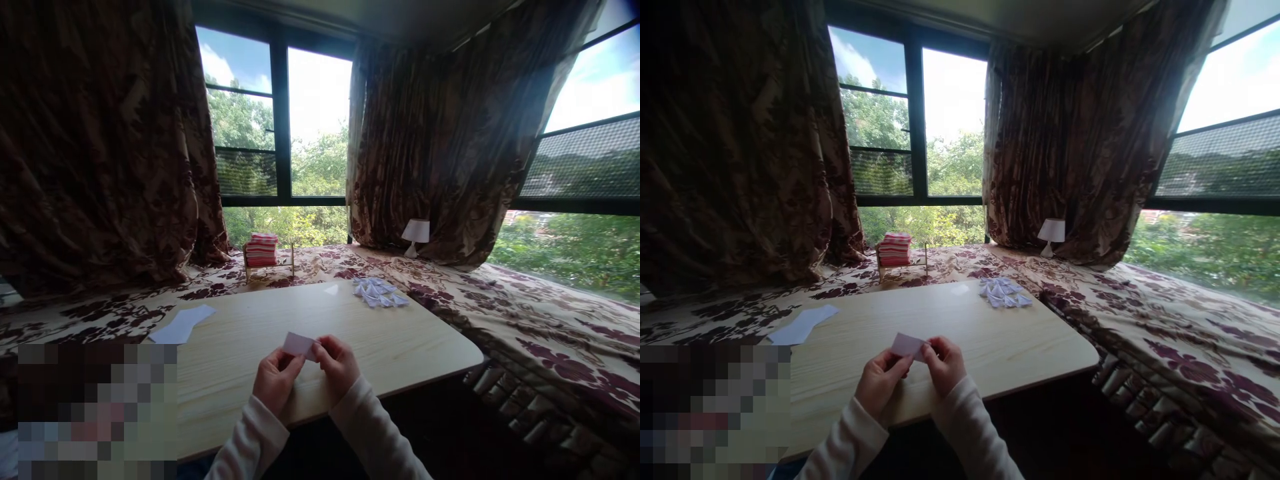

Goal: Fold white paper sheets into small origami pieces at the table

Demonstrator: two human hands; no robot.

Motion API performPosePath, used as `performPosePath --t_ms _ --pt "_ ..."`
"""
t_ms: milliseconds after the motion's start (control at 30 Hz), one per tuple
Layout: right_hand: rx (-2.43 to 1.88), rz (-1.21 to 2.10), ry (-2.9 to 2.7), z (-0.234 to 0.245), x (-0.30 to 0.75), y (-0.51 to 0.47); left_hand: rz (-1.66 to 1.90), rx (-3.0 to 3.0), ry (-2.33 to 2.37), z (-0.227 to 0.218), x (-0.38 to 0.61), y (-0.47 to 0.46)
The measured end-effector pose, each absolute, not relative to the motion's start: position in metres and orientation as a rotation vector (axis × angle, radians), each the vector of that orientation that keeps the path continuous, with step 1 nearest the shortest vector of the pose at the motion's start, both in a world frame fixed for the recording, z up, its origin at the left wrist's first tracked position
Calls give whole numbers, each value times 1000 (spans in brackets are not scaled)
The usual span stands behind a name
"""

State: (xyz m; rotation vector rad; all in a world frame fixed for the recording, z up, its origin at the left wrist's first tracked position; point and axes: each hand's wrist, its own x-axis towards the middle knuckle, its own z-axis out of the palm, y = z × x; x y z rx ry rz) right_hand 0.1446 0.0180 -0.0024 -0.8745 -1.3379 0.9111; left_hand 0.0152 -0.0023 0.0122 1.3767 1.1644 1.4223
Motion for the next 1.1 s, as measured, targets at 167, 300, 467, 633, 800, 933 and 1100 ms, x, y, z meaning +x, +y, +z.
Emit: performPosePath --t_ms 167,300,467,633,800,933,1100 --pt "-865 904 -1371 -4 146 19 1453 1402 1223 11 13 -2" --pt "-835 930 -1342 -7 145 21 1424 1428 1221 11 14 -4" --pt "-825 907 -1429 -6 144 19 1442 1431 1229 15 16 -6" --pt "-816 942 -1422 -2 142 15 1449 1444 1221 15 17 -6" --pt "-817 878 -1515 4 144 11 1439 1442 1186 9 14 -3" --pt "-832 821 -1561 7 144 8 1487 1405 1207 4 10 0" --pt "-874 789 -1412 2 146 13 1352 1500 1169 10 13 -3"
